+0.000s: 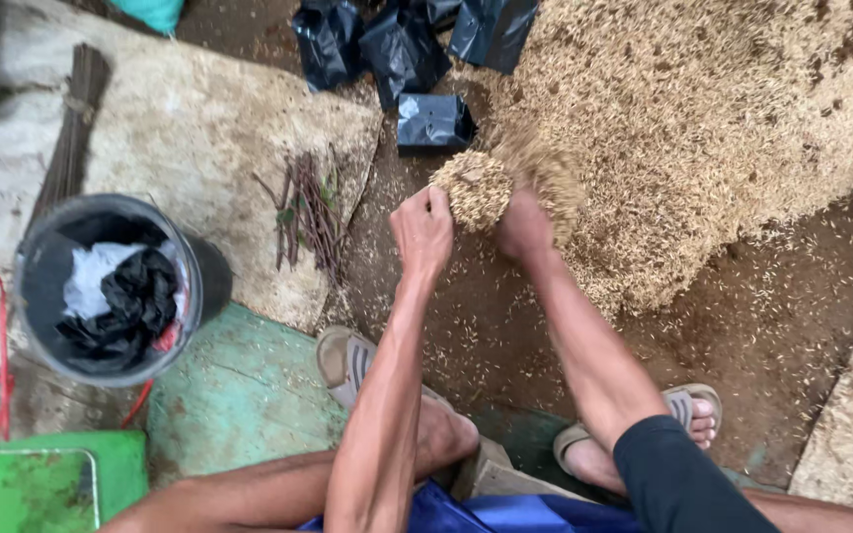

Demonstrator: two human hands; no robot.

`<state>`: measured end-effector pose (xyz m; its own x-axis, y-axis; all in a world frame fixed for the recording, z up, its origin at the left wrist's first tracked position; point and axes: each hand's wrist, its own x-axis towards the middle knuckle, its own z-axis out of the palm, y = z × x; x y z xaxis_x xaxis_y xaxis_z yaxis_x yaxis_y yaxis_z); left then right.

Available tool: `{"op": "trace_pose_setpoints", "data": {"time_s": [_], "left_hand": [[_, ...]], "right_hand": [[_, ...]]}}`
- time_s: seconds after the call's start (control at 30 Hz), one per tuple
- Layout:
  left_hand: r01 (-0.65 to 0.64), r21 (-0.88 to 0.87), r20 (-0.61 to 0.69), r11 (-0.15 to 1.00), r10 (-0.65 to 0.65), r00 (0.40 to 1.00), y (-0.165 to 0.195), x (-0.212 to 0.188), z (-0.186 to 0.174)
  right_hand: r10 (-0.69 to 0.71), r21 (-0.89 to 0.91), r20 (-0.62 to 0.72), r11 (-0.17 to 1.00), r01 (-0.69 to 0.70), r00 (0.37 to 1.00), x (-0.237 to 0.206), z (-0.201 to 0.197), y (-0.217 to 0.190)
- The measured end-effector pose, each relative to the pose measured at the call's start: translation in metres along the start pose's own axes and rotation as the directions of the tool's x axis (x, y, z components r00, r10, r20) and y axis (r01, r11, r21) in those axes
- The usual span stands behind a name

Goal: The person scoops a loose, light-colored substrate from a large pile on the floor and packs it into small black plastic pouches. They repeatedly fill, compress, and tie the pouches, placing the finished units into a nearby tray.

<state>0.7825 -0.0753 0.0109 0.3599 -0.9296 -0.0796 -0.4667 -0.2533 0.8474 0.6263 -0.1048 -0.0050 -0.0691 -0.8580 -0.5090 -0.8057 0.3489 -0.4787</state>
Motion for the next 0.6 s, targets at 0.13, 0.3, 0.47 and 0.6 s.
{"op": "trace_pose_setpoints", "data": {"time_s": [0.13,0.3,0.47,0.6], "left_hand": [[0.095,-0.029,-0.022,0.995,-0.096,0.995,0.01,0.014,-0.012],[0.0,-0.09,-0.069,0.996,-0.007,0.998,0.014,0.012,0.001],[-0.061,-0.01,-0.042,0.998,0.061,0.997,0.009,-0.013,0.021],[0.273,-0.013,0.141,0.962,-0.268,0.953,0.011,-0.026,0.037]], "right_hand": [[-0.486,-0.083,-0.656,0.807,0.584,0.578,0.012,-0.018,0.029],[-0.907,-0.293,-0.02,0.407,0.865,0.42,-0.111,0.039,0.084],[-0.423,-0.264,0.294,0.826,0.499,0.857,-0.05,0.001,0.095],[-0.458,0.178,-0.214,0.85,0.496,0.863,0.016,-0.082,0.095]]}}
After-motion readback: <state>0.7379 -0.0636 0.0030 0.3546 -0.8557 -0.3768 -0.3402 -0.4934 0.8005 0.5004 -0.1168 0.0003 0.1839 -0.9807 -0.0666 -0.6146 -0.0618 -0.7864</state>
